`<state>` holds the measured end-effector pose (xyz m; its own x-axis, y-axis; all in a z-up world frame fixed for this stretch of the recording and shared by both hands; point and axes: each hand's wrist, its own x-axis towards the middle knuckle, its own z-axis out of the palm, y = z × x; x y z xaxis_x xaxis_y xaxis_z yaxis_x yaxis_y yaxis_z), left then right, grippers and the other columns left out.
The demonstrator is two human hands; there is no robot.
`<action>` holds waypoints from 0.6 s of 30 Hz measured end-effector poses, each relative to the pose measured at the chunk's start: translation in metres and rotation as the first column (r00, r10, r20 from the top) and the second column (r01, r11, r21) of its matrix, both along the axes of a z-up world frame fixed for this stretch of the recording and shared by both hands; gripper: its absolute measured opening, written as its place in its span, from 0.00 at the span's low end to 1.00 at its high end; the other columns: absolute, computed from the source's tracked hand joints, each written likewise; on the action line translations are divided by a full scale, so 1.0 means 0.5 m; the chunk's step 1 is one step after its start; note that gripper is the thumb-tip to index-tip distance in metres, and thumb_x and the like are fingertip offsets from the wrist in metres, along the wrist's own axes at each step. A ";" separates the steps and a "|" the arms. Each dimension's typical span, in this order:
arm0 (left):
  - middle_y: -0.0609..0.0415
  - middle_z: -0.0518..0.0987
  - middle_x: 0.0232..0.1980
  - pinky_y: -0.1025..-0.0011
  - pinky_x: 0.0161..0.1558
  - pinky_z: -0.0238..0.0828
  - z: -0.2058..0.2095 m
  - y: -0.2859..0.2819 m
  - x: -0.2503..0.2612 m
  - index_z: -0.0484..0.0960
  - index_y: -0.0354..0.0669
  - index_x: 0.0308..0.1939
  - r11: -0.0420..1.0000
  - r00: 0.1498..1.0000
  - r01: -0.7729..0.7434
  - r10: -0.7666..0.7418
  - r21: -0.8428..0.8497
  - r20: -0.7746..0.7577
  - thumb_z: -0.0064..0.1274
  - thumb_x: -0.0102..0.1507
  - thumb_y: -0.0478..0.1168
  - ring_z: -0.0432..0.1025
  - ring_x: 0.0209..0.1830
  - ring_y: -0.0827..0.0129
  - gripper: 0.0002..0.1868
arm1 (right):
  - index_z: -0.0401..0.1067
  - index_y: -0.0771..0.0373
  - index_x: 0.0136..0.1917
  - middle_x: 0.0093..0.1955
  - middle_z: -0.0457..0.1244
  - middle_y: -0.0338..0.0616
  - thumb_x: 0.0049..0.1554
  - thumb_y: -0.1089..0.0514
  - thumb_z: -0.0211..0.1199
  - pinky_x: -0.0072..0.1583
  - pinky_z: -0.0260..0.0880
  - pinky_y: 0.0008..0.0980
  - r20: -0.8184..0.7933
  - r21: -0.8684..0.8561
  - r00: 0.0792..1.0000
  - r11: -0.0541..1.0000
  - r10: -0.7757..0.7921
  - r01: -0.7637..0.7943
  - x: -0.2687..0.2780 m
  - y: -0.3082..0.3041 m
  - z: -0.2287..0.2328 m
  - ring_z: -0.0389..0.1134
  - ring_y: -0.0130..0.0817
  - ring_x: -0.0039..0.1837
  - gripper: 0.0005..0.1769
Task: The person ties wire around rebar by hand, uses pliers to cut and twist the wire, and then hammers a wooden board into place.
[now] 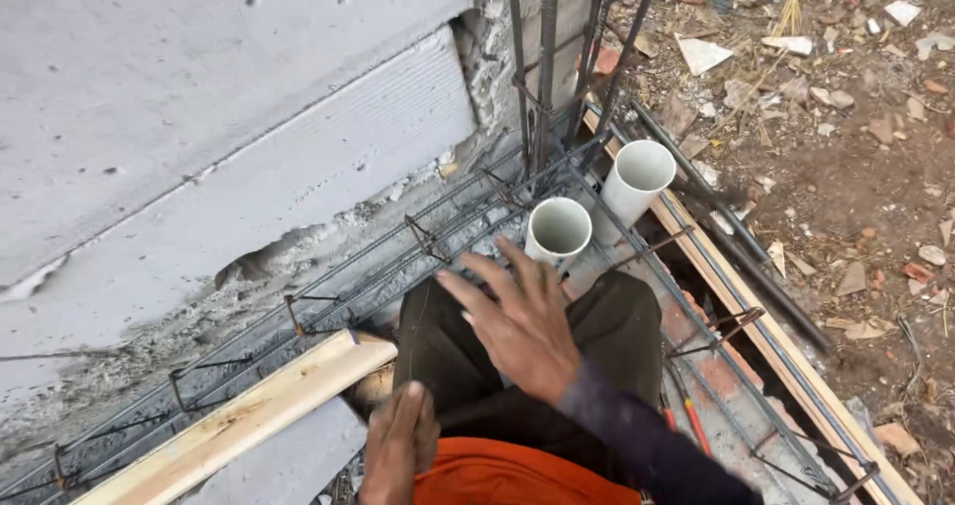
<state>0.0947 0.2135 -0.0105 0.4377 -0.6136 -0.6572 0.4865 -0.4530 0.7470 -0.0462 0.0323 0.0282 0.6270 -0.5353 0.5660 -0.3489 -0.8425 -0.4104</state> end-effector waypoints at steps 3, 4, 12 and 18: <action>0.58 0.54 0.15 0.67 0.14 0.40 0.030 0.046 0.031 0.67 0.42 0.24 1.000 0.998 0.024 -0.023 -0.019 0.055 0.44 0.70 0.50 0.47 0.10 0.71 0.23 | 0.71 0.49 0.64 0.71 0.59 0.42 0.53 0.51 0.63 0.69 0.48 0.65 -0.016 -0.211 0.996 0.973 0.086 -0.087 0.075 -0.042 0.024 0.55 0.54 0.74 0.24; 0.58 0.54 0.15 0.68 0.15 0.40 0.045 0.069 0.037 0.67 0.41 0.24 0.999 0.996 0.011 -0.008 -0.036 0.091 0.43 0.70 0.50 0.48 0.10 0.72 0.22 | 0.72 0.50 0.61 0.70 0.62 0.42 0.52 0.49 0.62 0.68 0.47 0.66 -0.022 -0.236 0.992 0.963 0.125 -0.127 0.092 -0.039 0.028 0.58 0.54 0.73 0.23; 0.58 0.68 0.29 0.74 0.23 0.60 0.108 0.032 0.095 0.73 0.42 0.40 0.918 0.959 0.022 0.093 -0.397 0.267 0.37 0.77 0.54 0.64 0.24 0.74 0.21 | 0.66 0.67 0.51 0.36 0.59 0.55 0.69 0.48 0.48 0.45 0.62 0.48 0.371 0.604 0.821 0.559 0.433 -0.568 0.128 0.059 0.003 0.64 0.52 0.40 0.19; 0.54 0.76 0.45 0.75 0.23 0.71 0.099 -0.118 0.079 0.68 0.45 0.67 0.928 0.978 0.081 -0.004 -0.362 0.210 0.39 0.73 0.56 0.73 0.34 0.74 0.26 | 0.67 0.66 0.55 0.33 0.55 0.50 0.71 0.47 0.44 0.43 0.59 0.46 0.345 0.744 0.907 0.517 0.243 -0.422 0.153 0.027 -0.083 0.59 0.50 0.37 0.20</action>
